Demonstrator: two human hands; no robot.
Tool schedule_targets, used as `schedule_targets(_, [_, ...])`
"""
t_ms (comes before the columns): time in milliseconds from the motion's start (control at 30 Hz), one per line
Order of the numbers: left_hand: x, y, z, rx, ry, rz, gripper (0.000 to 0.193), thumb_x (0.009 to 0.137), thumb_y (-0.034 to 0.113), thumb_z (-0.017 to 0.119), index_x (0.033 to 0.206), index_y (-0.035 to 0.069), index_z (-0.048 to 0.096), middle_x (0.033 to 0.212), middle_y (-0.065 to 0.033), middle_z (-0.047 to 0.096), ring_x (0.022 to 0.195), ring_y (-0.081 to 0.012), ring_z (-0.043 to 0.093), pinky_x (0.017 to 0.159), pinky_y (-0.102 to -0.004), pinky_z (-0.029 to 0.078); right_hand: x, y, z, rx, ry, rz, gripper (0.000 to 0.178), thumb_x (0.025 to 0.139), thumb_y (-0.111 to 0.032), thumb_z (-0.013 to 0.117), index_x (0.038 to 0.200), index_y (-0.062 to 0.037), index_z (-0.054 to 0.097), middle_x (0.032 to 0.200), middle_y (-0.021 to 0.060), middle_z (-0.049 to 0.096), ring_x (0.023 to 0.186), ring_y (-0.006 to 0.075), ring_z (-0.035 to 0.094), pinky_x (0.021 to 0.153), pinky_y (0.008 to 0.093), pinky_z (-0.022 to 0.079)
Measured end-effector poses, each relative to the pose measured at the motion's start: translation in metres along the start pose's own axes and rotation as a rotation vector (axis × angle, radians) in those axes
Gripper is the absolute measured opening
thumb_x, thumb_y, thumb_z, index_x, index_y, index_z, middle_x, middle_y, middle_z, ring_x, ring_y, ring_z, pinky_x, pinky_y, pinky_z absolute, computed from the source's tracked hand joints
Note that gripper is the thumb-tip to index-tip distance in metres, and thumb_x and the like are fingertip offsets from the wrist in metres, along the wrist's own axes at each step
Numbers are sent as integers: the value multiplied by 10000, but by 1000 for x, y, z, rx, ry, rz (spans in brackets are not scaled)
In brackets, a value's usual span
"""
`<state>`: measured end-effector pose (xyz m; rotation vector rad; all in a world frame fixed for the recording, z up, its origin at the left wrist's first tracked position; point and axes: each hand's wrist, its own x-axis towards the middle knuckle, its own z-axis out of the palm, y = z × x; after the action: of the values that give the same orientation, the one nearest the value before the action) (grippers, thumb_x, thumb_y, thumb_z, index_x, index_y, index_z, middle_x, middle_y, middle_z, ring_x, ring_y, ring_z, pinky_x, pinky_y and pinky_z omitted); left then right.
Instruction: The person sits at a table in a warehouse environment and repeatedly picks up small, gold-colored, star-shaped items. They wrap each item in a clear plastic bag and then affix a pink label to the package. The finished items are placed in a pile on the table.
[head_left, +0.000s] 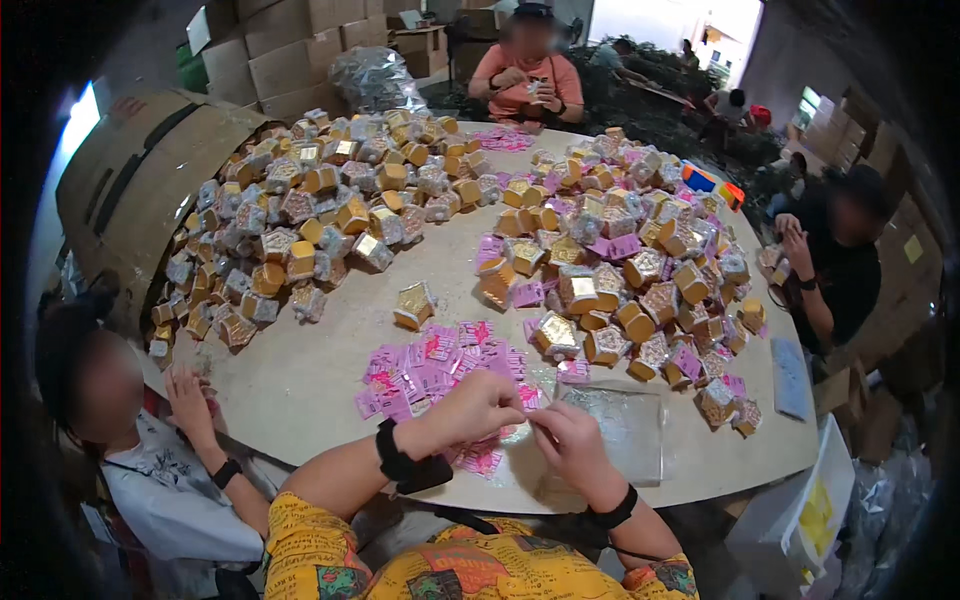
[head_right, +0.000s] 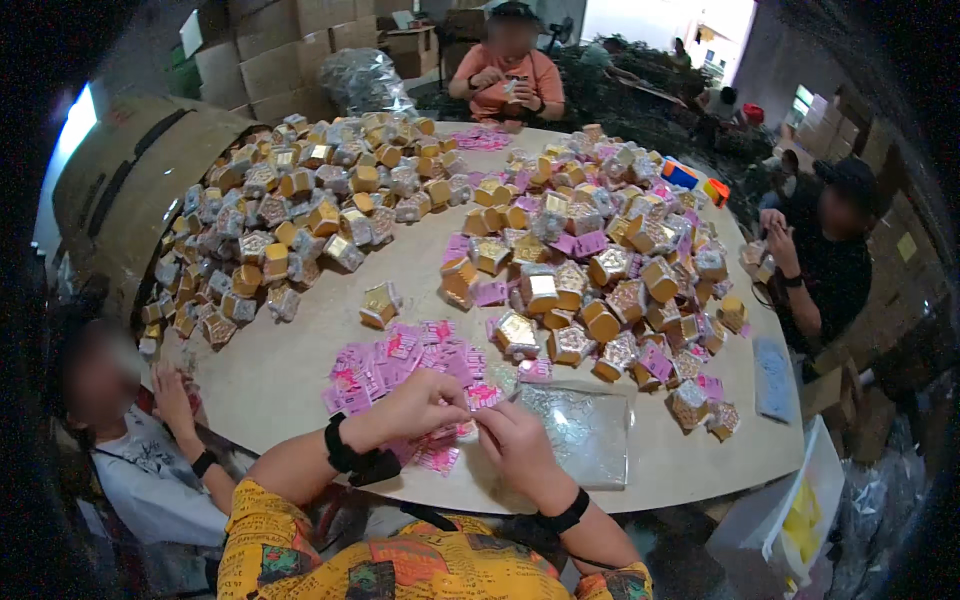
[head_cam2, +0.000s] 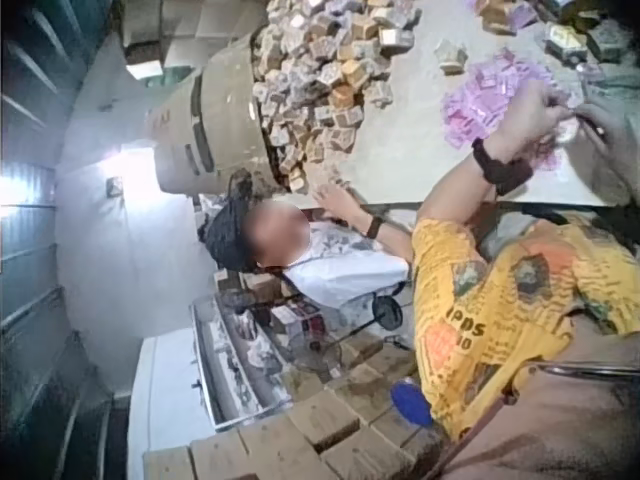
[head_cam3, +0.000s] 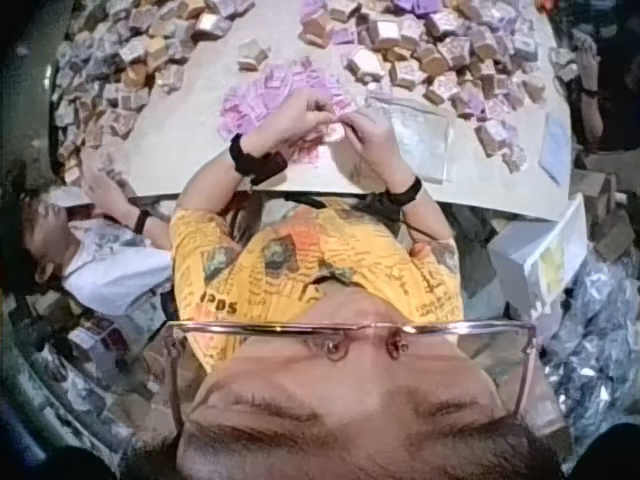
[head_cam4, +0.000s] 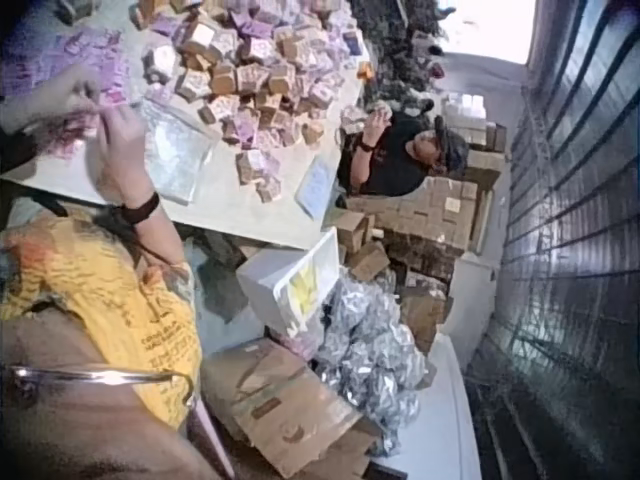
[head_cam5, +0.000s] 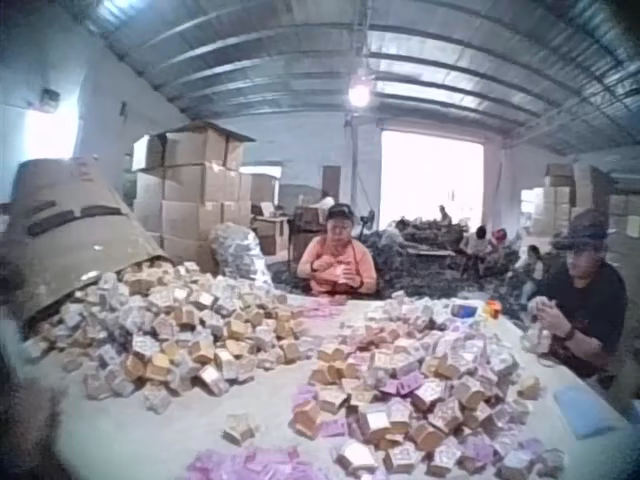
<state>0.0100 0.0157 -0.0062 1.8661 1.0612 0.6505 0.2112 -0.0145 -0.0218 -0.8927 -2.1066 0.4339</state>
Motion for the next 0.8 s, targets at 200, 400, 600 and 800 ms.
schedule_targets(200, [19,-6,-5,-242,-186,-184,171,802,130,694,865,-29,699,705,-40,670,639,-83,560,572,-279,437,6,5,-7,-240,-18,-210,194,716,-24,640,902,-6,592,723,103,517,661,285,557,587,390,469])
schedule_targets(400, [53,-29,-65,934,348,79,351,799,362,714,930,40,668,935,-176,646,857,-343,634,699,-442,493,6,14,-8,-220,67,-174,128,729,-33,634,788,-24,522,703,110,493,648,295,548,573,399,464])
schedule_targets(600, [67,-113,-118,1057,359,-376,463,770,419,730,982,25,608,951,-196,639,857,-368,643,714,-465,511,-3,14,-10,-167,117,-111,133,748,-57,646,768,-34,516,690,113,488,631,307,544,566,408,461])
schedule_targets(800, [62,-116,-119,818,510,-316,507,743,410,723,1044,20,606,994,-198,655,922,-377,645,789,-450,514,-1,22,-12,-76,167,-59,108,746,-58,655,795,-22,565,697,126,534,640,316,562,589,412,469])
